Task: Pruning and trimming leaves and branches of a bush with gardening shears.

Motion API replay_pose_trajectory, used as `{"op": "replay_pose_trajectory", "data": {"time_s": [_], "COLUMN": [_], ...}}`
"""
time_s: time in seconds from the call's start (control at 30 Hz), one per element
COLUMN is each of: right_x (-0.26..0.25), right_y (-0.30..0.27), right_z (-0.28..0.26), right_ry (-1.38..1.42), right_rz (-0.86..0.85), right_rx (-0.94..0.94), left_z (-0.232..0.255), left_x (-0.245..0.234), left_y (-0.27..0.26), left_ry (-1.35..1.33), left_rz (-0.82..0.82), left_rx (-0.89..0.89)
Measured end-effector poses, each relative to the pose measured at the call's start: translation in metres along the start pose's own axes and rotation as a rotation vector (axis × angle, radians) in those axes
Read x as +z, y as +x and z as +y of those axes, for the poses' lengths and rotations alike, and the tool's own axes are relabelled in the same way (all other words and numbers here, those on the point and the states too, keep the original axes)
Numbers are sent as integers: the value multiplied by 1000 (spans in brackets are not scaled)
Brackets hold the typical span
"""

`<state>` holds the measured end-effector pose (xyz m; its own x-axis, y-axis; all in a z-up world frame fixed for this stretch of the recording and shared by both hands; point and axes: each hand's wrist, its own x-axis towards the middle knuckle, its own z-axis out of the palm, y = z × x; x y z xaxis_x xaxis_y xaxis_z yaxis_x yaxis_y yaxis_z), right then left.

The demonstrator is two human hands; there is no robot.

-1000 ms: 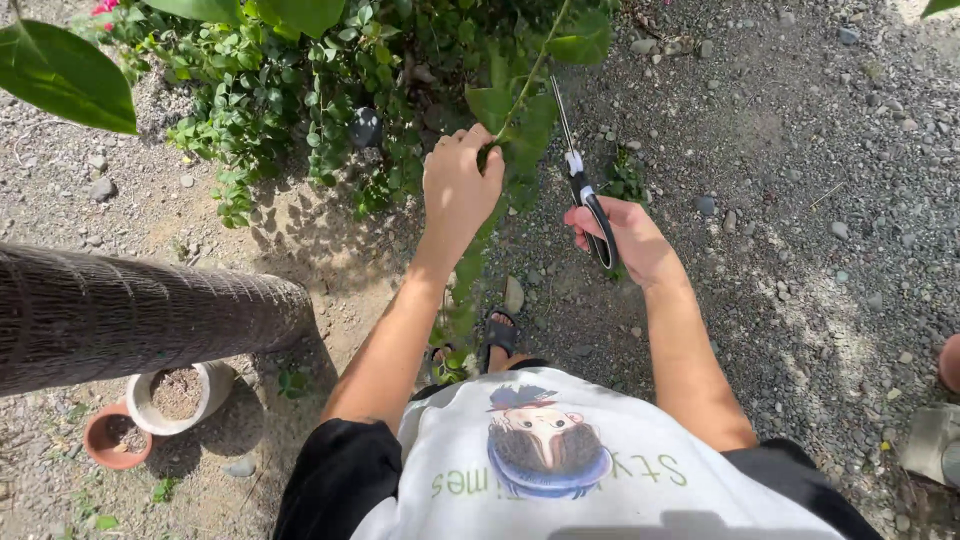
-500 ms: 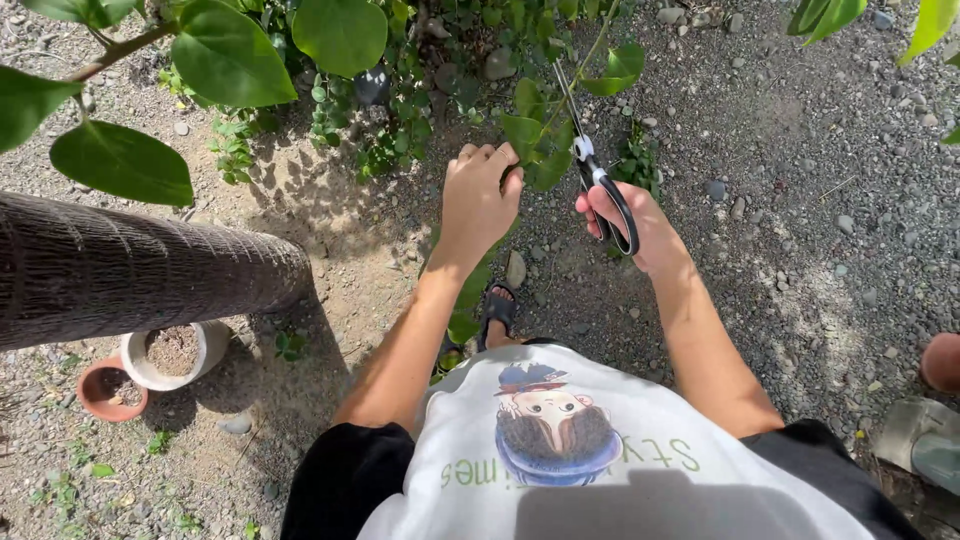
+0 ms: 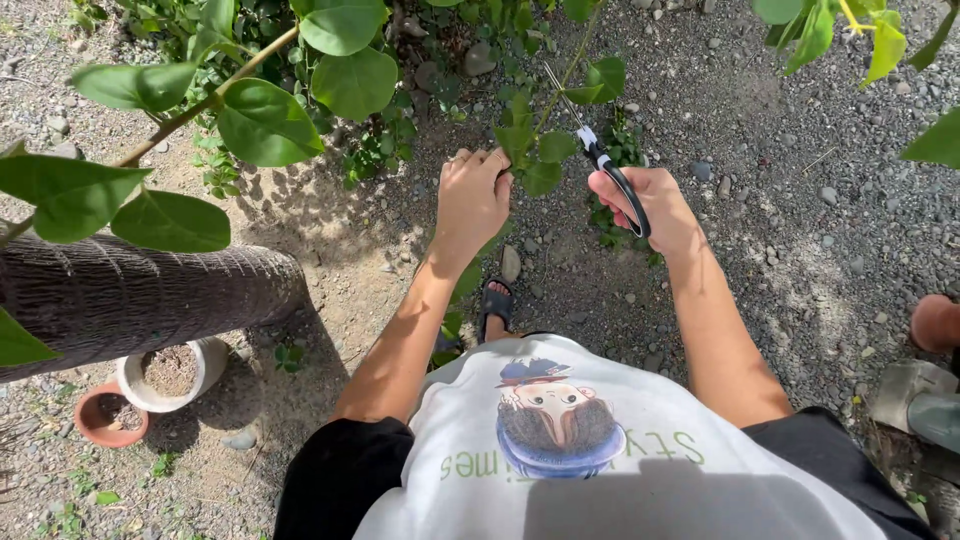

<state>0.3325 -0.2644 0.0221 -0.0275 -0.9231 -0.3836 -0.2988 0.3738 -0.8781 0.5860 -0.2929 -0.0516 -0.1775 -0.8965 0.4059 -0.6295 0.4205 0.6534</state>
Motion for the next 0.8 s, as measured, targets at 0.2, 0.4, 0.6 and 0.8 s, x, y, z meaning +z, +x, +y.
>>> {"op": "replay_pose_trajectory", "data": {"time_s": [0.2, 0.4, 0.6, 0.8], "right_x": [-4, -12, -5, -6], "right_y": [-7, 14, 18, 41], "right_z": [-11, -3, -4, 34], "right_ry": [-608, -406, 232, -63], "right_rz": [192, -108, -183, -293], "right_rx": [-137, -80, -70, -71], "left_z": [-2, -6, -3, -11], "left_x": [-3, 16, 4, 7], "left_y": [3, -6, 7, 22], "left_ry": [90, 133, 98, 93], "left_rz": [29, -26, 28, 11], "left_rx": [49, 61, 38, -26]}}
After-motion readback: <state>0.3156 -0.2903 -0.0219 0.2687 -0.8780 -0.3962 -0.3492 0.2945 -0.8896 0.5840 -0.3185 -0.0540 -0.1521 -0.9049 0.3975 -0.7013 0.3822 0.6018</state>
